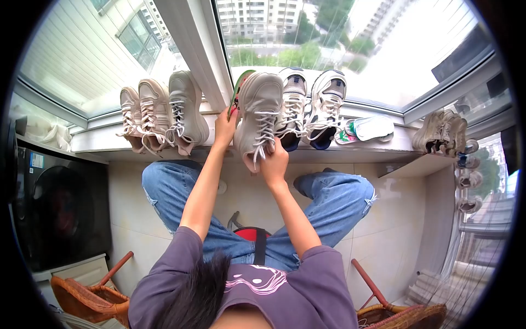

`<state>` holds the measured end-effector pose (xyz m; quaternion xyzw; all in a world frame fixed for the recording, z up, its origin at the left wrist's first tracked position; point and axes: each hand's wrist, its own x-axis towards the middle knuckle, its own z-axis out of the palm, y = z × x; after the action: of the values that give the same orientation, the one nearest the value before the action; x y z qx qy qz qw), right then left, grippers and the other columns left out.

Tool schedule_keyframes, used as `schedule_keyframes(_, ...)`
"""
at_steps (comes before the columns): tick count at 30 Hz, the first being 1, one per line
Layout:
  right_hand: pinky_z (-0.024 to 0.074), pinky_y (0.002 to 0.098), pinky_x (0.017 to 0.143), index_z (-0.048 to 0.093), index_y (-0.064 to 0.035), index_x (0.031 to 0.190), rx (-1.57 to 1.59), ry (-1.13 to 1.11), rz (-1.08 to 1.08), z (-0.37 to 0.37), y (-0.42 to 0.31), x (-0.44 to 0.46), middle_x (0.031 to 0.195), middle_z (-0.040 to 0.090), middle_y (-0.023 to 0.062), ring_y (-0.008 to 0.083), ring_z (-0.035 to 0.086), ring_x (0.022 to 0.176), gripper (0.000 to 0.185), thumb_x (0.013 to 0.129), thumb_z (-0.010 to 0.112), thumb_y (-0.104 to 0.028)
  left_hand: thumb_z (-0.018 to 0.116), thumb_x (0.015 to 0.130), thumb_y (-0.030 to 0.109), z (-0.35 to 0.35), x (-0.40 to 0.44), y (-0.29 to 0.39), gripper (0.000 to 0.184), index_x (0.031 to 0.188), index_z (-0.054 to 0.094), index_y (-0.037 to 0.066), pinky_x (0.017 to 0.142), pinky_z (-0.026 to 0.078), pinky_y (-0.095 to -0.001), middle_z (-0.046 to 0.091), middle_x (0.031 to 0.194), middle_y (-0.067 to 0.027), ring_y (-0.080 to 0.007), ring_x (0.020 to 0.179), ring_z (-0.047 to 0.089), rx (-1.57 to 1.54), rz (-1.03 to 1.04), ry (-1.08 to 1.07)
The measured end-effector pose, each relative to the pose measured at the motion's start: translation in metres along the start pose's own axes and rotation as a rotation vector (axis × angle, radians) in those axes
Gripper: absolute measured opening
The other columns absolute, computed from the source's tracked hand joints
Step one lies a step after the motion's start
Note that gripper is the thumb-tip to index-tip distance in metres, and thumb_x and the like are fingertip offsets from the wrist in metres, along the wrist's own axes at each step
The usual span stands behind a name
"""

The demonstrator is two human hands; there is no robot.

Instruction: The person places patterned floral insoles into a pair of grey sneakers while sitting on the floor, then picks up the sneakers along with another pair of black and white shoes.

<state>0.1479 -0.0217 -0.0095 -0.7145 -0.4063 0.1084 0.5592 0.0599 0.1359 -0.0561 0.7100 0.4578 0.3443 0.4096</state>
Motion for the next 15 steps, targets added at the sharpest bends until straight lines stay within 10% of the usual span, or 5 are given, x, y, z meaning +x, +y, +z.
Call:
schedule_keyframes(6,0.0432,0.0451,0.060,0.053,-0.0007,0.089,-0.169,-0.029,0.072,0.010,-0.009,-0.005,0.071,0.058,0.0231,0.0416,0.057,0.069,0.017,0.075,0.056,-0.009,0.043,0.091,0.014,-0.058,-0.091,0.073,0.020,0.088,0.051,-0.004,0.056,0.045,-0.0314,0.063,0.070,-0.0147,-0.0244,0.062,0.062,-0.106,0.069,0.370)
schedule_keyframes(7,0.0426,0.0464,0.060,0.052,-0.0009,0.090,-0.237,-0.022,0.070,0.017,-0.008,-0.004,0.071,0.058,0.0232,0.0419,0.056,0.070,0.018,0.075,0.056,-0.010,0.043,0.092,0.017,-0.061,-0.107,0.070,0.022,0.092,0.052,-0.003,0.061,0.047,-0.0257,0.063,0.076,-0.0087,-0.0128,0.067,0.060,-0.196,0.045,0.385)
schedule_keyframes(15,0.0422,0.0464,0.065,0.050,-0.0002,0.095,-0.331,0.118,0.082,0.061,0.000,0.031,0.078,0.058,0.0248,0.0433,0.055,0.077,0.022,0.074,0.055,-0.006,0.044,0.093,0.022,-0.078,-0.135,0.059,0.023,0.090,0.052,0.000,0.065,0.048,-0.0237,0.062,0.080,-0.0087,-0.0125,0.071,0.059,-0.733,-0.143,0.246)
